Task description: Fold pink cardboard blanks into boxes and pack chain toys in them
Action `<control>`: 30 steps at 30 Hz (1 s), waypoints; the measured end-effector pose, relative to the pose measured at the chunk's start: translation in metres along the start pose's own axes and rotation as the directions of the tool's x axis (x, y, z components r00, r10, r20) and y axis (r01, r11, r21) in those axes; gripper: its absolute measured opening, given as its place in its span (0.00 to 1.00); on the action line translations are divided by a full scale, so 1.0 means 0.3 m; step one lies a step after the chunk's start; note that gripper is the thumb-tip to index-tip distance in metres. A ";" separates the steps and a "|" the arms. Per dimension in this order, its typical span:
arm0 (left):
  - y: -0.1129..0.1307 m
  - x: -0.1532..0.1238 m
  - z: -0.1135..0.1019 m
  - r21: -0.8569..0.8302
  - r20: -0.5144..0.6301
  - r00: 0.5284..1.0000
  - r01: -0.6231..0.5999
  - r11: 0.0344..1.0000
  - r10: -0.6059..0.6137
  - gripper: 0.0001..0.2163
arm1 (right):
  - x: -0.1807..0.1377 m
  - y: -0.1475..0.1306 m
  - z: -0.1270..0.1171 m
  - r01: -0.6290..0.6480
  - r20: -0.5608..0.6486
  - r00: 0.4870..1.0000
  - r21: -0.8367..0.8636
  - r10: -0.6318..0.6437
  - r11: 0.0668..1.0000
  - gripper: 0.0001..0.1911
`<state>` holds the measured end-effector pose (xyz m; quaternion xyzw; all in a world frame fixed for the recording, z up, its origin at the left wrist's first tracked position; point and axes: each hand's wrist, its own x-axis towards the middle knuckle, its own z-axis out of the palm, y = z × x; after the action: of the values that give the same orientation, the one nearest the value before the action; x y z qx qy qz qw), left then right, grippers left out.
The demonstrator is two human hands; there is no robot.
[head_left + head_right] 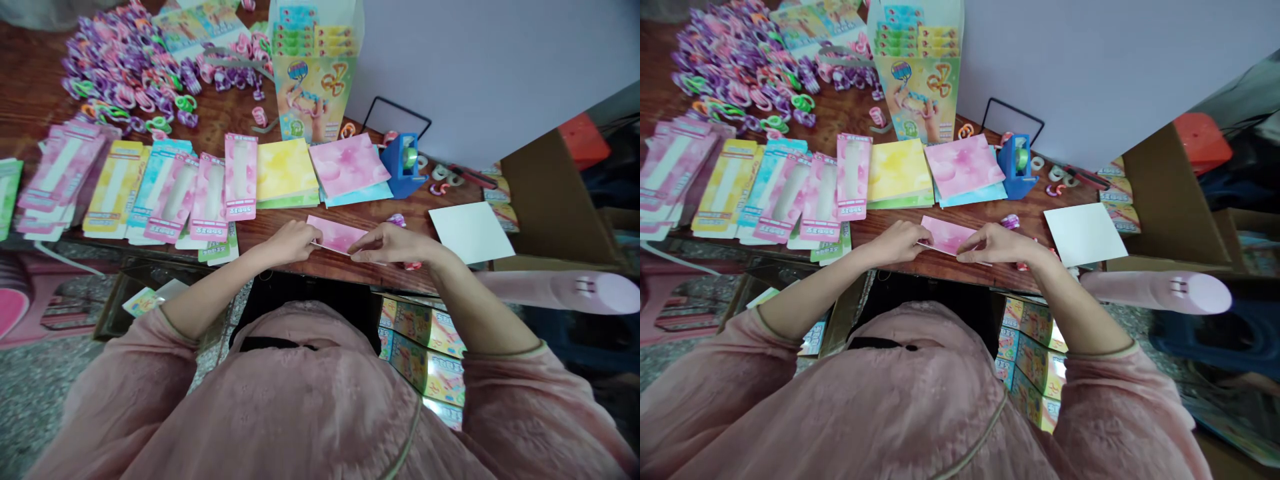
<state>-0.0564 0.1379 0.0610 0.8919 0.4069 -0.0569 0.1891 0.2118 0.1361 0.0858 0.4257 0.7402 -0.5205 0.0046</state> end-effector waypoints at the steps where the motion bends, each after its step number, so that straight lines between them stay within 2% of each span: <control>1: 0.000 -0.001 0.001 0.001 0.000 1.000 -0.003 1.000 0.003 0.17 | 0.001 0.002 0.000 -0.002 0.005 1.000 0.005 0.002 1.000 0.27; 17: 0.002 -0.007 0.008 0.014 0.008 1.000 -0.005 1.000 0.005 0.17 | 0.006 0.018 -0.008 0.019 0.024 1.000 0.029 -0.019 0.999 0.26; 21: 0.004 -0.014 0.005 0.015 0.022 1.000 -0.003 1.000 0.002 0.15 | -0.003 0.004 -0.006 0.065 0.042 0.997 -0.011 -0.065 0.998 0.24; 23: 0.007 -0.024 0.000 -0.007 0.045 0.999 -0.016 1.000 0.016 0.14 | -0.021 -0.015 0.015 0.121 0.029 0.993 -0.134 -0.118 0.984 0.22; 25: 0.011 -0.039 -0.007 -0.048 0.076 0.997 -0.031 0.998 0.035 0.24 | -0.047 -0.035 0.062 0.126 -0.030 0.989 -0.351 -0.146 0.928 0.19; 27: 0.017 -0.055 -0.010 -0.096 0.098 0.994 -0.044 0.994 0.053 0.32 | -0.071 -0.044 0.130 0.069 -0.092 0.985 -0.577 -0.149 0.814 0.18; 30: 0.032 -0.076 0.000 -0.118 0.087 0.995 -0.047 0.992 0.058 0.27 | -0.091 -0.025 0.242 0.041 -0.093 0.978 -0.796 -0.189 0.604 0.20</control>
<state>-0.0643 0.1162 0.0696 0.8864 0.3769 -0.0685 0.2600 0.1926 0.0621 0.0706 0.3735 0.9169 -0.1025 0.0958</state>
